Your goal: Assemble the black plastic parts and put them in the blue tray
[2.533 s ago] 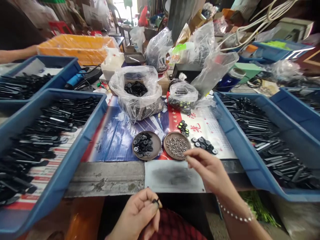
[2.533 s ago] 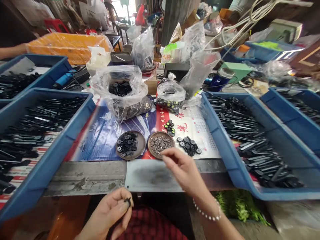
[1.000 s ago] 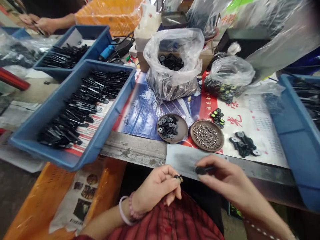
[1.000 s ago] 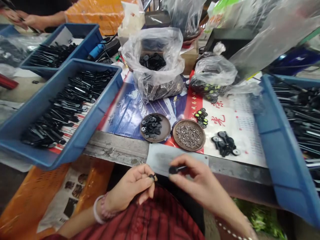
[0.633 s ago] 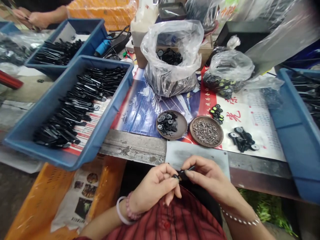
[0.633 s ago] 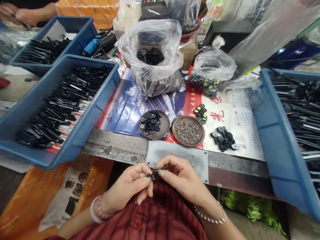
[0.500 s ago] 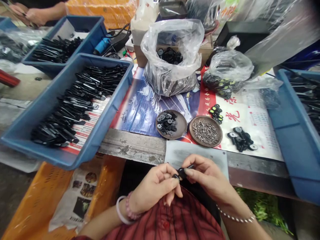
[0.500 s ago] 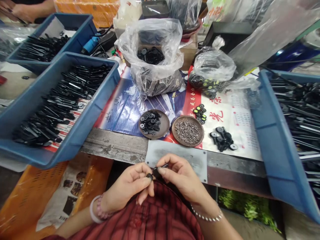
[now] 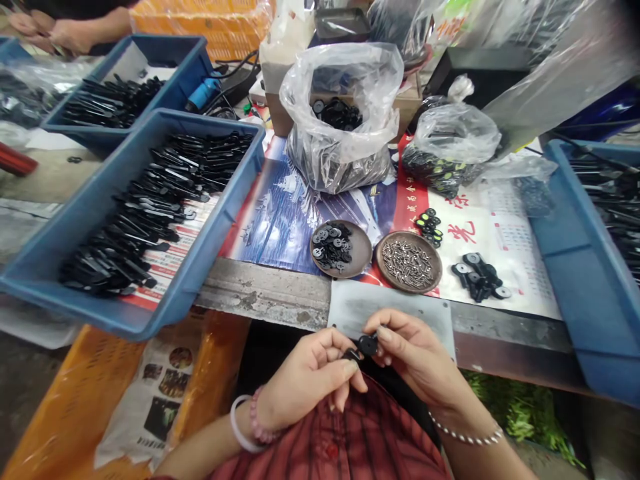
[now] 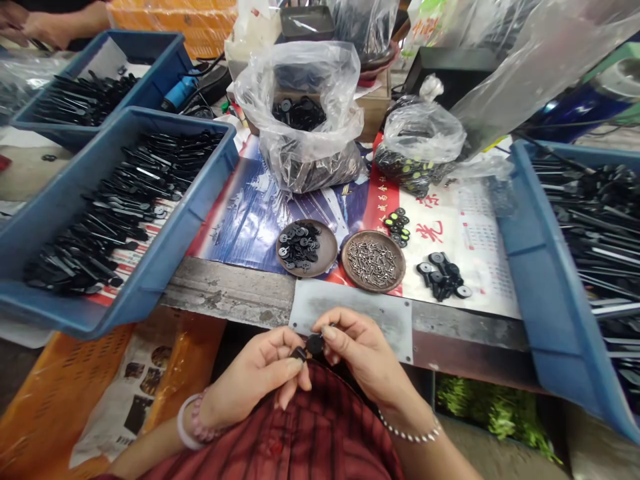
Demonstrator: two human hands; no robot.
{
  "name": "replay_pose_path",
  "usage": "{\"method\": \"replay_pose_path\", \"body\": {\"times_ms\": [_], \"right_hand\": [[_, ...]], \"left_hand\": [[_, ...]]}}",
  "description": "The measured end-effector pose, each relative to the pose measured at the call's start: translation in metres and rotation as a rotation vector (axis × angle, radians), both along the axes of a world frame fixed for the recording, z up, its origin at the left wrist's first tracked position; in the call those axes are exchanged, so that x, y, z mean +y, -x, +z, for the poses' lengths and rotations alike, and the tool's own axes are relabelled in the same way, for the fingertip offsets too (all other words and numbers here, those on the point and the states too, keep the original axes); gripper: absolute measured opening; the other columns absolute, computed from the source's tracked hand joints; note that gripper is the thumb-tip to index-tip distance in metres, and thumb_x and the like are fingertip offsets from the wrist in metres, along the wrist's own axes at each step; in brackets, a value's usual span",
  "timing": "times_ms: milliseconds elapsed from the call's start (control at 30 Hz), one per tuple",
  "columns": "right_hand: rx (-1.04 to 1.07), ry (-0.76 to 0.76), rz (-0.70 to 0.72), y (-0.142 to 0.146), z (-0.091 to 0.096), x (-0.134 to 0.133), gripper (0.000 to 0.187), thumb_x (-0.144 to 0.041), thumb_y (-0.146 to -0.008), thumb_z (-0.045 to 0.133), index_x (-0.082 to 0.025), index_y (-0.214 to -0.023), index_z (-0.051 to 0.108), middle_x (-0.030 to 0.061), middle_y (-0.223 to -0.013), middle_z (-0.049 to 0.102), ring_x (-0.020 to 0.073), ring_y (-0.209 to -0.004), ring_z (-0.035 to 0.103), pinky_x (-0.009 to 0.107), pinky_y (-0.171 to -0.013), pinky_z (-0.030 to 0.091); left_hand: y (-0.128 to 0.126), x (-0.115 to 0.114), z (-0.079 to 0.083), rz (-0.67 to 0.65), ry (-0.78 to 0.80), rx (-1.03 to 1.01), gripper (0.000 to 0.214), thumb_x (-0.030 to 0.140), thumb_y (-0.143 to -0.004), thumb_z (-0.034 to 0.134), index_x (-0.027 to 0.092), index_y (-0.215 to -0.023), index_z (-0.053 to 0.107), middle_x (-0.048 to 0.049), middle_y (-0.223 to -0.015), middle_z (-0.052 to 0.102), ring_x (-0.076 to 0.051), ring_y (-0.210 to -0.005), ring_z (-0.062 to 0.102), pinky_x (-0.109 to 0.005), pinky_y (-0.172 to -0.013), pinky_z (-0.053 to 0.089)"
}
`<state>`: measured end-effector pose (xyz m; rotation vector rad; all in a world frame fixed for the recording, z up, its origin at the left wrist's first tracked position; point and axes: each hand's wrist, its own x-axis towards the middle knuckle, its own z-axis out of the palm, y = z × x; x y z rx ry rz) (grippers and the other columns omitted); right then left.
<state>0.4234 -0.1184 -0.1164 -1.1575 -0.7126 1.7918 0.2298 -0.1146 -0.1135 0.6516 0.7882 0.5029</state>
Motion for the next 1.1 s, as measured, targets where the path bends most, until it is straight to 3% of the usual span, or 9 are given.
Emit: {"method": "replay_pose_path", "body": {"times_ms": [200, 367, 533, 633, 900, 1100], "right_hand": [[-0.184, -0.165, 0.096, -0.001, 0.0, -0.003, 0.029, -0.046, -0.09, 0.07, -0.017, -0.087, 0.069, -0.001, -0.064, 0.056, 0.0113, -0.055, 0.047, 0.022, -0.052, 0.038], [-0.37, -0.297, 0.165, 0.007, 0.006, -0.009, 0.029, -0.045, -0.098, 0.058, -0.019, -0.086, 0.064, 0.0003, -0.067, 0.06, 0.0137, -0.06, 0.053, 0.023, -0.058, 0.044], [-0.294, -0.182, 0.102, 0.013, 0.002, -0.01, 0.035, -0.05, -0.092, 0.064, -0.018, -0.079, 0.062, 0.0001, -0.068, 0.056, 0.012, -0.058, 0.047, 0.021, -0.053, 0.042], [-0.199, -0.087, 0.005, 0.017, -0.002, -0.013, 0.036, -0.051, -0.087, 0.07, -0.017, -0.078, 0.064, -0.0006, -0.065, 0.055, 0.0103, -0.052, 0.043, 0.02, -0.047, 0.037], [-0.191, -0.105, -0.145, 0.03, -0.003, -0.02, 0.031, -0.048, -0.089, 0.069, -0.018, -0.081, 0.064, -0.004, -0.058, 0.047, 0.008, -0.047, 0.039, 0.018, -0.042, 0.032], [-0.044, -0.032, -0.179, 0.027, -0.011, -0.018, 0.035, -0.051, -0.092, 0.066, -0.018, -0.083, 0.065, -0.0064, -0.052, 0.041, 0.0062, -0.043, 0.033, 0.016, -0.039, 0.029]], "left_hand": [[0.0, -0.001, 0.002, -0.02, 0.0, 0.036, 0.03, 0.041, -0.086, 0.071, 0.015, -0.09, 0.057, -0.0087, -0.08, 0.076, -0.006, -0.042, 0.055, -0.016, -0.043, 0.043], [-0.002, -0.003, 0.003, -0.035, -0.038, 0.105, 0.032, 0.042, -0.088, 0.068, 0.016, -0.1, 0.055, -0.0055, -0.08, 0.073, -0.006, -0.042, 0.055, -0.015, -0.043, 0.043], [-0.004, -0.005, 0.004, -0.036, -0.144, 0.182, 0.036, 0.03, -0.093, 0.06, 0.018, -0.124, 0.047, 0.0063, -0.059, 0.06, -0.008, -0.043, 0.053, -0.017, -0.046, 0.043], [-0.005, -0.004, 0.006, -0.062, -0.219, 0.22, 0.043, 0.025, -0.093, 0.057, 0.018, -0.133, 0.044, 0.0069, -0.056, 0.058, -0.009, -0.045, 0.053, -0.018, -0.049, 0.044], [-0.014, -0.002, 0.01, 0.044, -0.097, 0.131, 0.052, 0.038, -0.09, 0.063, 0.017, -0.132, 0.039, 0.0093, -0.052, 0.053, -0.009, -0.039, 0.049, -0.017, -0.042, 0.041], [-0.008, 0.005, 0.011, -0.07, -0.005, 0.023, 0.052, 0.036, -0.09, 0.066, 0.021, -0.132, 0.038, 0.0022, -0.072, 0.066, -0.007, -0.043, 0.056, -0.015, -0.044, 0.045]]}}
